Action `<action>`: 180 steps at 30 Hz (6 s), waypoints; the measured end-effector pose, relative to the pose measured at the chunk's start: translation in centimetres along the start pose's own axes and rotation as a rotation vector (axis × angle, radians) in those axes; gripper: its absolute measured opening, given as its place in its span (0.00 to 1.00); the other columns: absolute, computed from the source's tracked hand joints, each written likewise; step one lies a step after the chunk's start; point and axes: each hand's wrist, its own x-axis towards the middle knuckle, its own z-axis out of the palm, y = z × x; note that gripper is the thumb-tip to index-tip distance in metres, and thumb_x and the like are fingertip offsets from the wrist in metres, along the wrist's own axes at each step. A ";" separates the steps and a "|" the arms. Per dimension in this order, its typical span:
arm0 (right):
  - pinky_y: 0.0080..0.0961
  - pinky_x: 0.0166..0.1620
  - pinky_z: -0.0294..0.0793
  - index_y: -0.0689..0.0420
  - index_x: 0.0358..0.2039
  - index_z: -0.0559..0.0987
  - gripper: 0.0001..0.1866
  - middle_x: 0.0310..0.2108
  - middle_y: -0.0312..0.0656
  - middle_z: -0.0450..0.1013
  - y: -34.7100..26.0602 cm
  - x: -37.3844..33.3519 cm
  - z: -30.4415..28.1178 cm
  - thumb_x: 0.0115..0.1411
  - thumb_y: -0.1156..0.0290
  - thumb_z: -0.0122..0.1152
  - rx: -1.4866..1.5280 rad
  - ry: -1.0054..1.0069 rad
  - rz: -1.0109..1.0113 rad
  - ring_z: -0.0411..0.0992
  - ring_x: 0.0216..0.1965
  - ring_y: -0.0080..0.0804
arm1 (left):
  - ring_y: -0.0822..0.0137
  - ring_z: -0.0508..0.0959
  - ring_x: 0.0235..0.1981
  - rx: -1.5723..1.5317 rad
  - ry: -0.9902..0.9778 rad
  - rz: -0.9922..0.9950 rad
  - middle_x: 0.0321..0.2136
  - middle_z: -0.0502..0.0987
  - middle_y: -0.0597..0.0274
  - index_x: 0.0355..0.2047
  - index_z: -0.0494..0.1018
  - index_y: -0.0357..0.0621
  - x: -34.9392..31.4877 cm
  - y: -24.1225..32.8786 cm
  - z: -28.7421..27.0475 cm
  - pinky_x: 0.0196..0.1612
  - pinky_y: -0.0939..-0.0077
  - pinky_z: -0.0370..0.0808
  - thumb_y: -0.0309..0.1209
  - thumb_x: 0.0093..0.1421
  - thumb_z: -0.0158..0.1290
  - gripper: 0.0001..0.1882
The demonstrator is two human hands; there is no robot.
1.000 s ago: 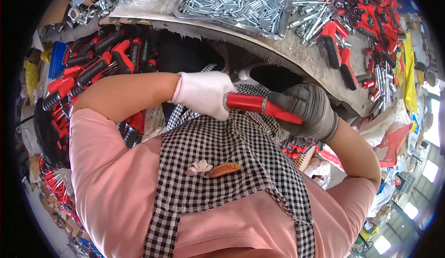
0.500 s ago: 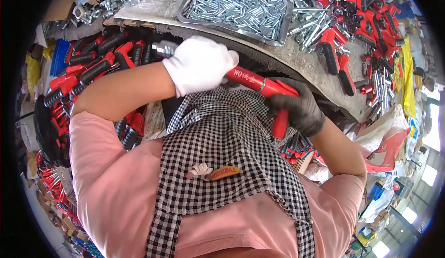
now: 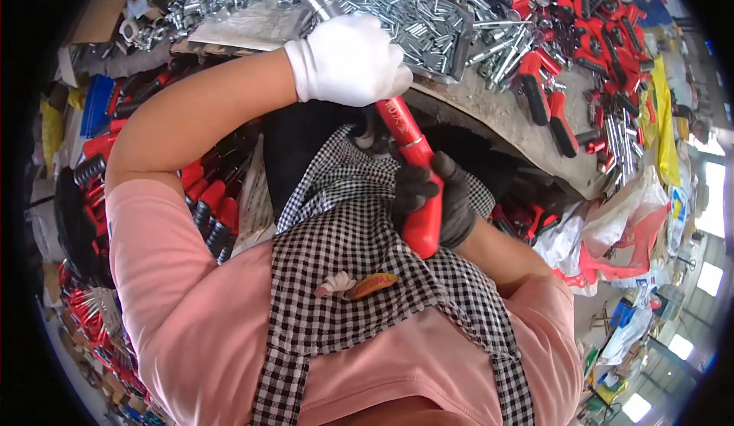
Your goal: Assembling red handles onto metal rods at a factory workstation.
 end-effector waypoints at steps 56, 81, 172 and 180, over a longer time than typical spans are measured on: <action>0.27 0.45 0.75 0.62 0.48 0.80 0.33 0.35 0.36 0.78 -14.1 -3.3 4.4 0.37 0.69 0.72 -1.880 0.425 0.264 0.75 0.36 0.24 | 0.49 0.82 0.29 -0.803 -0.442 -0.896 0.24 0.79 0.50 0.33 0.75 0.41 -0.5 12.2 2.9 0.36 0.56 0.78 0.41 0.54 0.59 0.16; 0.38 0.35 0.73 0.51 0.50 0.80 0.28 0.28 0.39 0.74 -7.9 -6.2 9.6 0.44 0.66 0.67 -3.108 -0.526 -0.208 0.74 0.29 0.40 | 0.56 0.77 0.19 -1.459 -0.477 -0.543 0.17 0.76 0.51 0.24 0.75 0.38 -0.6 12.6 4.7 0.28 0.64 0.73 0.40 0.51 0.63 0.16; 0.35 0.45 0.81 0.61 0.47 0.80 0.22 0.33 0.43 0.79 -7.2 -6.1 6.5 0.49 0.75 0.69 -2.104 0.691 -0.054 0.79 0.33 0.36 | 0.49 0.82 0.26 -0.640 -0.366 -0.767 0.24 0.81 0.50 0.28 0.80 0.43 1.2 11.3 6.7 0.30 0.56 0.79 0.36 0.51 0.54 0.11; 0.44 0.52 0.77 0.56 0.40 0.82 0.21 0.29 0.38 0.74 -8.4 -4.3 12.8 0.45 0.64 0.59 -3.289 -1.393 -0.468 0.77 0.37 0.37 | 0.68 0.73 0.18 -1.750 -0.651 -0.602 0.16 0.75 0.59 0.24 0.76 0.36 1.7 13.3 4.1 0.27 0.69 0.71 0.34 0.51 0.64 0.13</action>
